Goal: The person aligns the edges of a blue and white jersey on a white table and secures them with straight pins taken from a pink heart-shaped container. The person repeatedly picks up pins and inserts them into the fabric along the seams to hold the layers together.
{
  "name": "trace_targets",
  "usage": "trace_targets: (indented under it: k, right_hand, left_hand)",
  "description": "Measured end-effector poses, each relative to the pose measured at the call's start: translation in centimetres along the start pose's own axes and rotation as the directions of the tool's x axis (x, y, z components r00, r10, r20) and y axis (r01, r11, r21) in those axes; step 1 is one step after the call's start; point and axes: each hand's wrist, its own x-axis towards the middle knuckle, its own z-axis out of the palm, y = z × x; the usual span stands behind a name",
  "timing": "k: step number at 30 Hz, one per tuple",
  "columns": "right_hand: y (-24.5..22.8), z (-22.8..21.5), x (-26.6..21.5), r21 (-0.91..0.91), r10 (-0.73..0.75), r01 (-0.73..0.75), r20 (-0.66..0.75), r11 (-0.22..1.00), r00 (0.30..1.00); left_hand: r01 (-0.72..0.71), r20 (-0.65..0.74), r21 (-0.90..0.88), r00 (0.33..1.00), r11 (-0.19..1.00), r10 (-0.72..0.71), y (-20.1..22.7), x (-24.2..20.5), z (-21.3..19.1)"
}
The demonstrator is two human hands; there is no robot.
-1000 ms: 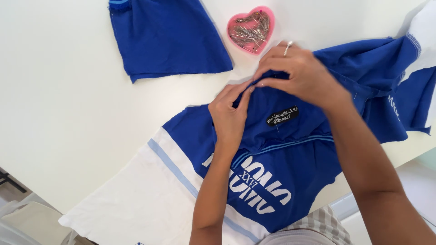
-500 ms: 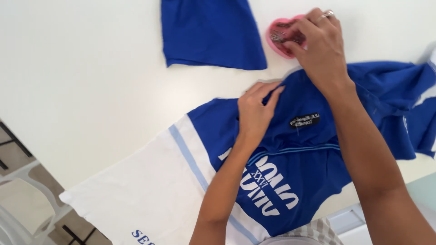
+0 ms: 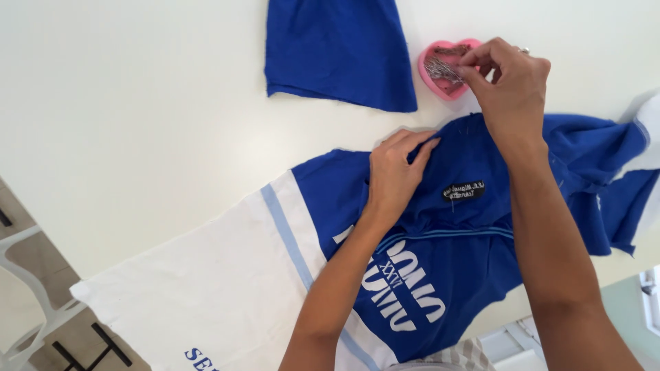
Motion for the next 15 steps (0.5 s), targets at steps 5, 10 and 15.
trace_targets:
  k: [5, 10, 15]
  right_hand:
    - [-0.9, -0.6, 0.0, 0.06, 0.011, -0.01, -0.015, 0.998, 1.0]
    - [-2.3, -1.5, -0.6, 0.128, 0.015, -0.012, -0.023, 0.992, 1.0]
    - [-4.4, -3.3, -4.9, 0.215, 0.165, -0.145, -0.079, 0.966, 0.983]
  left_hand:
    - [0.014, 0.007, -0.001, 1.0, 1.0, -0.014, 0.7, 0.1, -0.3]
    - [0.018, 0.018, -0.015, 1.0, 1.0, -0.018, 1.4, 0.3, -0.7]
    - [-0.017, -0.007, 0.016, 1.0, 1.0, 0.017, 0.3, 0.1, -0.1]
